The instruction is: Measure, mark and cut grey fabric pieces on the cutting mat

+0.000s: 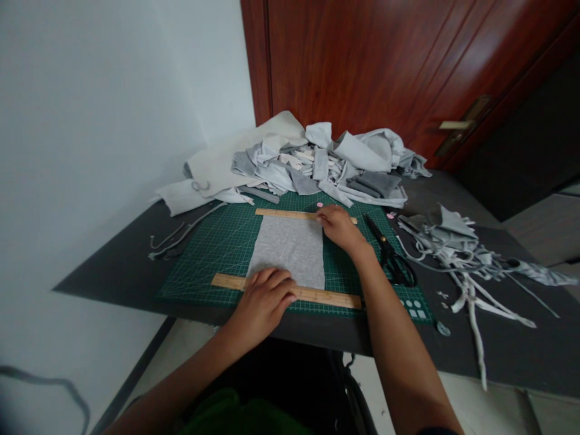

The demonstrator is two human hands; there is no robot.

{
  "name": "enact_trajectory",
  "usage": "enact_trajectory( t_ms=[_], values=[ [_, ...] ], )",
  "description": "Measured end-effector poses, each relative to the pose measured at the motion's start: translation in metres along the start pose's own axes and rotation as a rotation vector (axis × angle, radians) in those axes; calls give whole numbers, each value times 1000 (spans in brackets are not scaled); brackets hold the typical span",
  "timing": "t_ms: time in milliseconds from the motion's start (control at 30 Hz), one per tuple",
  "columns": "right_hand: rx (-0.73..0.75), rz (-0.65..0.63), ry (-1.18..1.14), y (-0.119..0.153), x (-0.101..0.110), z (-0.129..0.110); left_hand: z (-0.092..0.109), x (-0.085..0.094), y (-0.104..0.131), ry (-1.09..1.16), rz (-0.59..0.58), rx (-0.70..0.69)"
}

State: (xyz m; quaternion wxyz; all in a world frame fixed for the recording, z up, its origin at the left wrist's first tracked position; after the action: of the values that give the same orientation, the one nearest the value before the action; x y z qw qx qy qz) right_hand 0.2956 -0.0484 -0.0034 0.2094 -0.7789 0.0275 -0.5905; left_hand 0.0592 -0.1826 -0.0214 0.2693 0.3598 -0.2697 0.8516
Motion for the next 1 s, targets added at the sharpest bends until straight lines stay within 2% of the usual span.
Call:
enact_trajectory(
  t_ms=[133,200,433,567,700,1000],
  values=[
    [68,-498,-322,13,-11,-32,-1,-1,-2,21,-5,15],
    [92,-638,-397,20,-14,-48,-2,-1,-2,42,3,21],
    [156,-810,-361,35,-11,-91,-5,0,-1,61,51,73],
    [184,-875,-180,44,-11,-110,-4,2,-1,63,58,72],
    [183,-873,-120,45,-14,-113,-5,3,-1,62,66,66],
    [182,-869,-253,44,-25,-101,-6,6,-3,106,97,20]
  ],
)
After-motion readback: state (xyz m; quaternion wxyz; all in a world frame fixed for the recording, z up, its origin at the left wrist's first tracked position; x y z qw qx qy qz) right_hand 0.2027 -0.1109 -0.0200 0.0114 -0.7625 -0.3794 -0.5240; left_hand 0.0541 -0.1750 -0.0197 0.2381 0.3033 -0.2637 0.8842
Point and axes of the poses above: each hand's wrist, its own y-axis away from the middle knuckle, its own x-axis out of the back of the hand, z = x × y, the point moved 5 cm from there along -y, towards the middle knuckle, and after that the axes turned 14 degrees about y, right-handed, at the moved point
